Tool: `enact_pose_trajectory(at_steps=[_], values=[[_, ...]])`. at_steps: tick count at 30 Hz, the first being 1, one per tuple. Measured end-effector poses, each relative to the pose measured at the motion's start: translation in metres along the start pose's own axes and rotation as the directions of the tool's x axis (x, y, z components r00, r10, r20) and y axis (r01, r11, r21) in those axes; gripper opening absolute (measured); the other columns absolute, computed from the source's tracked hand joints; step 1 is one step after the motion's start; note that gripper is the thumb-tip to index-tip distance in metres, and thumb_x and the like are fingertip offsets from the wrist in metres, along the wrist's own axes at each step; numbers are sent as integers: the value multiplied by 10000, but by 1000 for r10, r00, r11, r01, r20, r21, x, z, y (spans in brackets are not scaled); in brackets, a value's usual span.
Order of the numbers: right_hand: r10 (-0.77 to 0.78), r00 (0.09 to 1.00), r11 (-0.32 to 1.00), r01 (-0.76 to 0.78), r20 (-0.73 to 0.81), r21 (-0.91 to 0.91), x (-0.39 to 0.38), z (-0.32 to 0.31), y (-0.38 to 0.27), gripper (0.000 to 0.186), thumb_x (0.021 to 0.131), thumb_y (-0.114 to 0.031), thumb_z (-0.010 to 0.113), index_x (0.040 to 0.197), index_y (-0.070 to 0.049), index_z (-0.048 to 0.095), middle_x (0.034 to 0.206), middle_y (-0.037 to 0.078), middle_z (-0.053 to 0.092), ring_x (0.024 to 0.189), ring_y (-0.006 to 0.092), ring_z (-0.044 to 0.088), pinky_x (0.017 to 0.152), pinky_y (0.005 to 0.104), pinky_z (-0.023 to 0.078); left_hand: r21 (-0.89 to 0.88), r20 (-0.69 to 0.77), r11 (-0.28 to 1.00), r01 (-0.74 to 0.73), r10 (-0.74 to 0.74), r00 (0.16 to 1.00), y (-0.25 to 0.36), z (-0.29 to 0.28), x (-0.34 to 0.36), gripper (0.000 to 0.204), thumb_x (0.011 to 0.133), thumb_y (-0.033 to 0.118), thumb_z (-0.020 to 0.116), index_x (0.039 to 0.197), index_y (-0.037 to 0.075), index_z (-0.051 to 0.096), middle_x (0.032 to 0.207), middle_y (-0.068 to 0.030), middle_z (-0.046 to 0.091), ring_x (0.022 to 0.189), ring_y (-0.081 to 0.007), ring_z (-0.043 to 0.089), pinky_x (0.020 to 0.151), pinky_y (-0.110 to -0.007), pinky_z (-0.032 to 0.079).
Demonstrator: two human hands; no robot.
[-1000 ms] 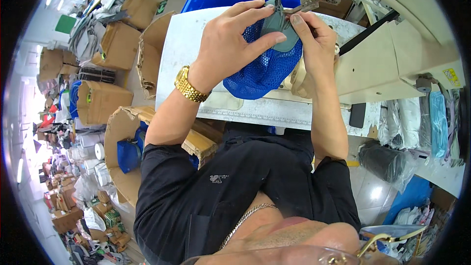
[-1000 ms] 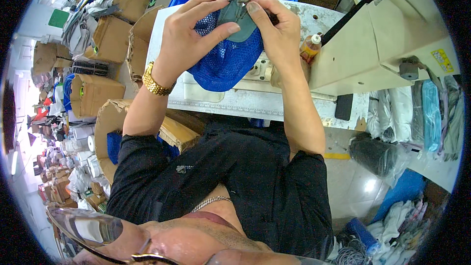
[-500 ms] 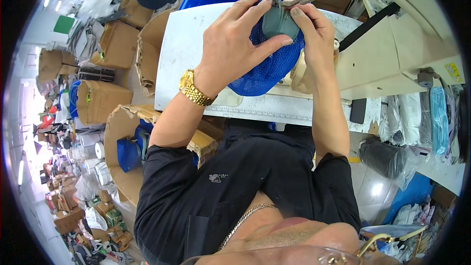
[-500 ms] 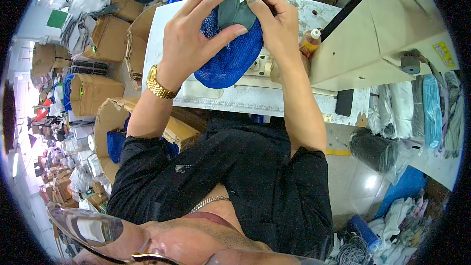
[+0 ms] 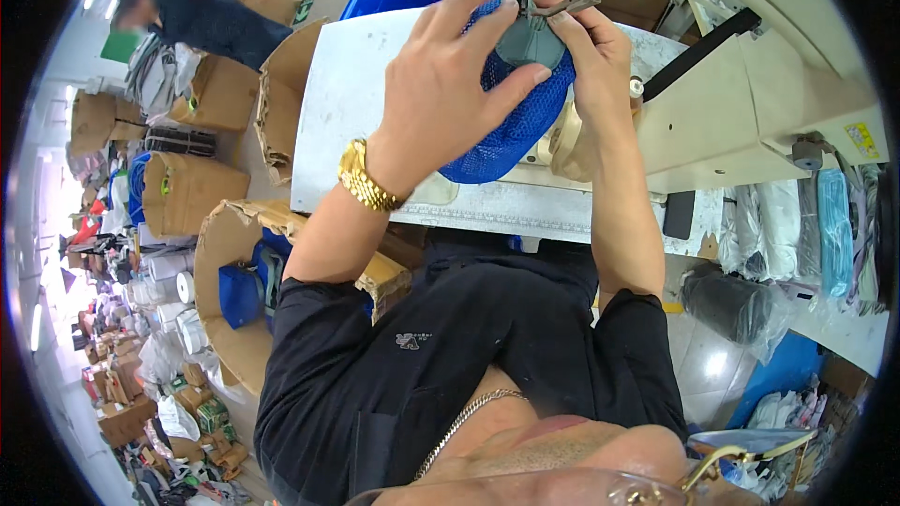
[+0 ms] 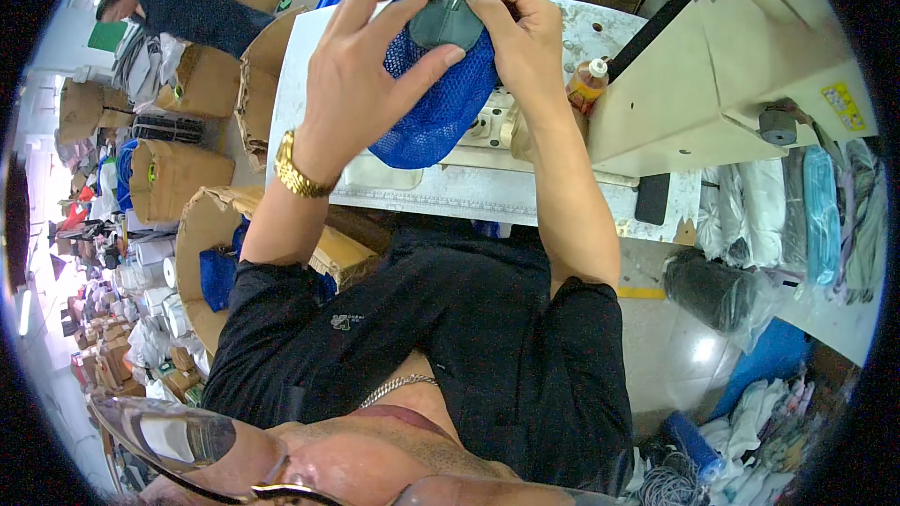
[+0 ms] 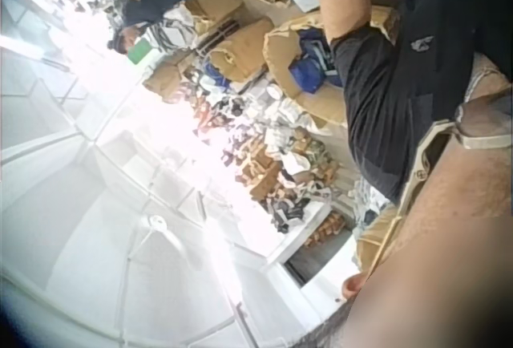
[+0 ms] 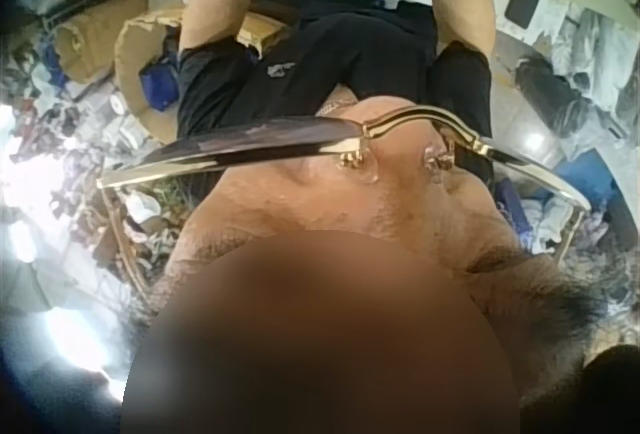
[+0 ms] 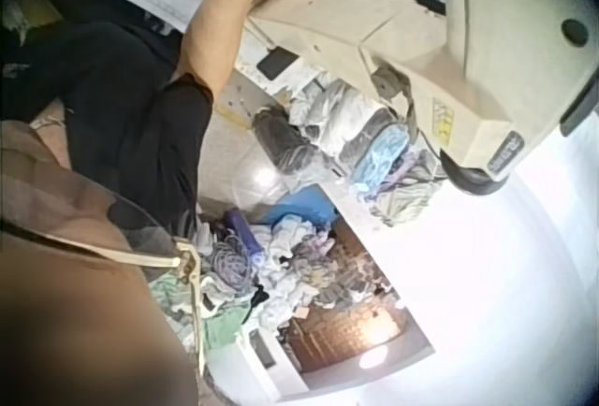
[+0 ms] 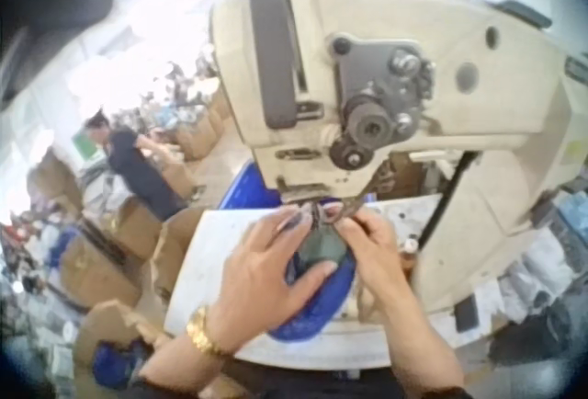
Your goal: Sewing blue mesh fabric pieces together using an industrial sewing machine.
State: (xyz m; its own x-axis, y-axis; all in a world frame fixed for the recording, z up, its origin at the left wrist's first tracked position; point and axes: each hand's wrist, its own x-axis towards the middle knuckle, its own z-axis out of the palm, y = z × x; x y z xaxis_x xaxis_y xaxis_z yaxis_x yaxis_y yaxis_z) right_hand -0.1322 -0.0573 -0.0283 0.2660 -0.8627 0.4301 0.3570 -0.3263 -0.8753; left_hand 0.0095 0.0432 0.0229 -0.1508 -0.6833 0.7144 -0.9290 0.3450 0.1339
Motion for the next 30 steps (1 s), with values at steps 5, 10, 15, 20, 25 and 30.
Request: enact_pose_trajectory(at_steps=[5,10,15,20,25,30], values=[[-20,1000,1000,20,1,-4,0,0,2,165,901,-99,589,939,29,686,986,50,712,829,72,594,767,222,472,-10,-67,999,40,-41,997,7,5,-5,514,757,341,791,1135,17,663,1173,-112,640,1027,-279,625,847,-356,525],[-86,996,991,82,-35,-103,-4,0,-1,182,886,-37,589,1024,29,687,1098,77,668,973,121,608,848,243,471,-57,-137,998,22,-30,990,-1,14,-6,477,756,305,798,1112,13,673,1149,-114,659,1036,-273,633,870,-353,521],[-298,952,955,296,76,28,-18,-6,-32,274,882,28,563,1137,14,662,1219,118,598,1142,182,564,964,281,429,-132,-138,991,-9,-9,990,-11,18,-6,468,742,290,811,1105,24,683,1148,-111,668,1012,-260,653,860,-345,528],[-225,971,971,230,76,-62,-25,-28,-50,299,890,34,568,1177,9,647,1205,116,616,1148,166,559,987,280,414,-190,-109,981,-30,10,994,-19,16,-2,466,740,286,817,1123,50,692,1148,-109,674,987,-260,674,841,-338,545],[-262,964,951,265,40,-157,-37,-58,-90,278,899,24,567,1164,27,648,1128,123,660,1085,172,606,953,283,449,-250,-81,967,-50,30,996,-29,13,-1,473,738,287,823,1133,59,695,1154,-107,678,993,-246,683,842,-333,553],[-648,762,667,575,13,-475,-33,-108,-161,274,893,49,553,1152,96,630,1052,208,690,1000,244,659,936,339,501,-312,-35,949,-40,30,999,-38,12,4,474,738,276,829,1141,62,698,1164,-114,678,1021,-245,677,866,-333,548]])
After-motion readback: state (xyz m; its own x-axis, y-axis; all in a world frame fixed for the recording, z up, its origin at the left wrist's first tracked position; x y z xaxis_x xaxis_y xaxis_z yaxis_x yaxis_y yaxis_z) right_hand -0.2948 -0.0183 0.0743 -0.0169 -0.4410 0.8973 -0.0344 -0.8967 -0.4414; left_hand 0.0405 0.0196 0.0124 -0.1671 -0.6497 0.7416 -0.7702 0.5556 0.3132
